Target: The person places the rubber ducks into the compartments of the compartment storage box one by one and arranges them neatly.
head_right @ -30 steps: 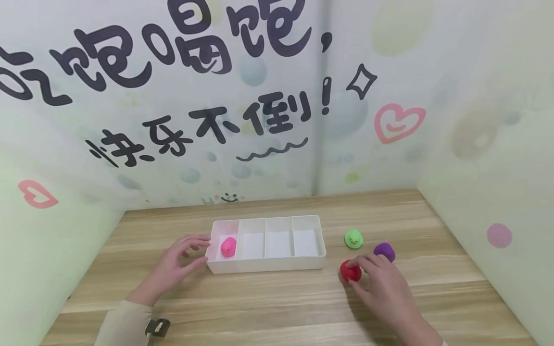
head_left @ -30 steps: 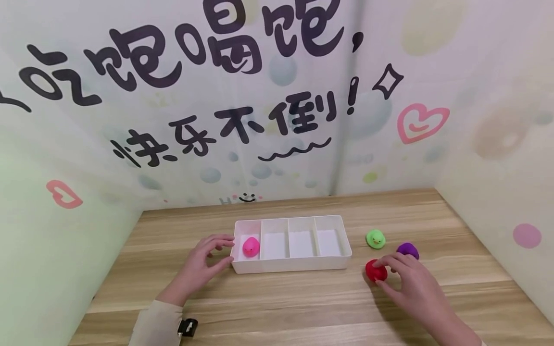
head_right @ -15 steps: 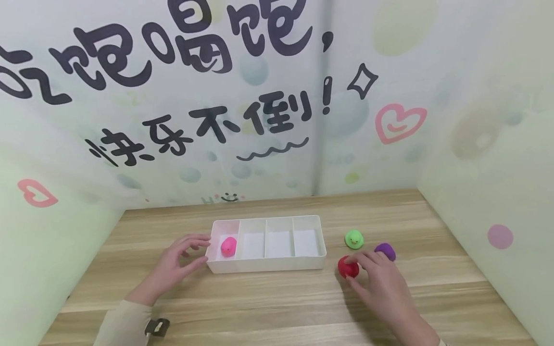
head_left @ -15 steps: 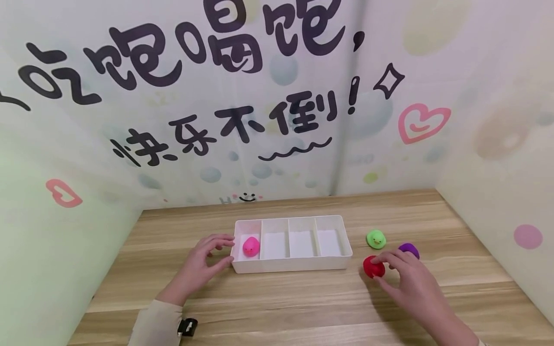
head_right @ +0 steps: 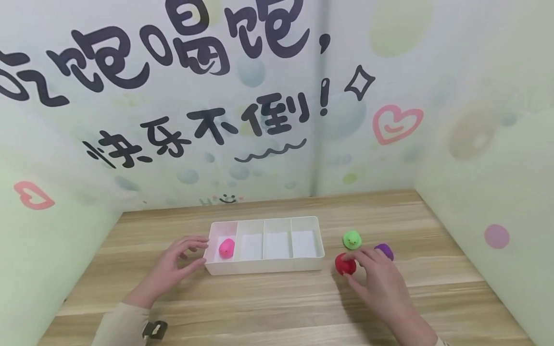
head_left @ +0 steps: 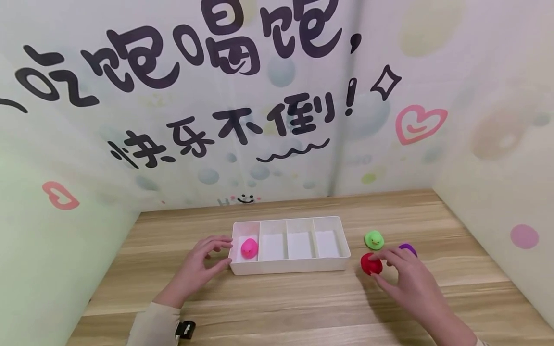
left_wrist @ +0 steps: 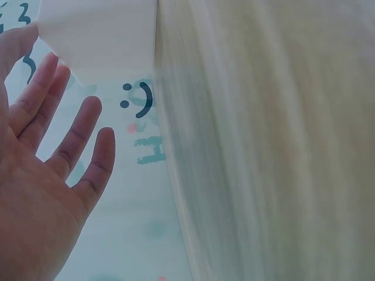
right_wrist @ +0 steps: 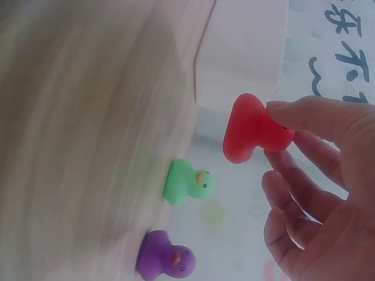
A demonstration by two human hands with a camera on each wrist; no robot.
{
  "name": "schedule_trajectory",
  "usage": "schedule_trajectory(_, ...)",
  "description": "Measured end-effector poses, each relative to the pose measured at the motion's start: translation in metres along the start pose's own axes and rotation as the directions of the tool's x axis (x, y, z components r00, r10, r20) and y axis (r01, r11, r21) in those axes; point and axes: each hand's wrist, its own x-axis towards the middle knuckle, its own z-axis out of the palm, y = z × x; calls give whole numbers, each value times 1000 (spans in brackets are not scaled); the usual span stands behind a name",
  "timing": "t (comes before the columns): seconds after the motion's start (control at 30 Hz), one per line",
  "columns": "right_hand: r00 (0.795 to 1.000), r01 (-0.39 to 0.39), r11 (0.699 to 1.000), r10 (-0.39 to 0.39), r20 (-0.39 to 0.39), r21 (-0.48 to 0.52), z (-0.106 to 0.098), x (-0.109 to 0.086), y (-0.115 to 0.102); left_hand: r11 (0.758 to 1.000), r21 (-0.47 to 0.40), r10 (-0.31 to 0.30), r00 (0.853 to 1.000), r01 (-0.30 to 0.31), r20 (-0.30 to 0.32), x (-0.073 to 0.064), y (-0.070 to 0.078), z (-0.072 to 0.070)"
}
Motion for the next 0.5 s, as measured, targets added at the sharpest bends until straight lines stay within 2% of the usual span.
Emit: schedule_trajectory(0.5,997,53,998,-50,-64,39,-2,13,-12,1000,2,11,1000,-11,-13,-1,-1,1)
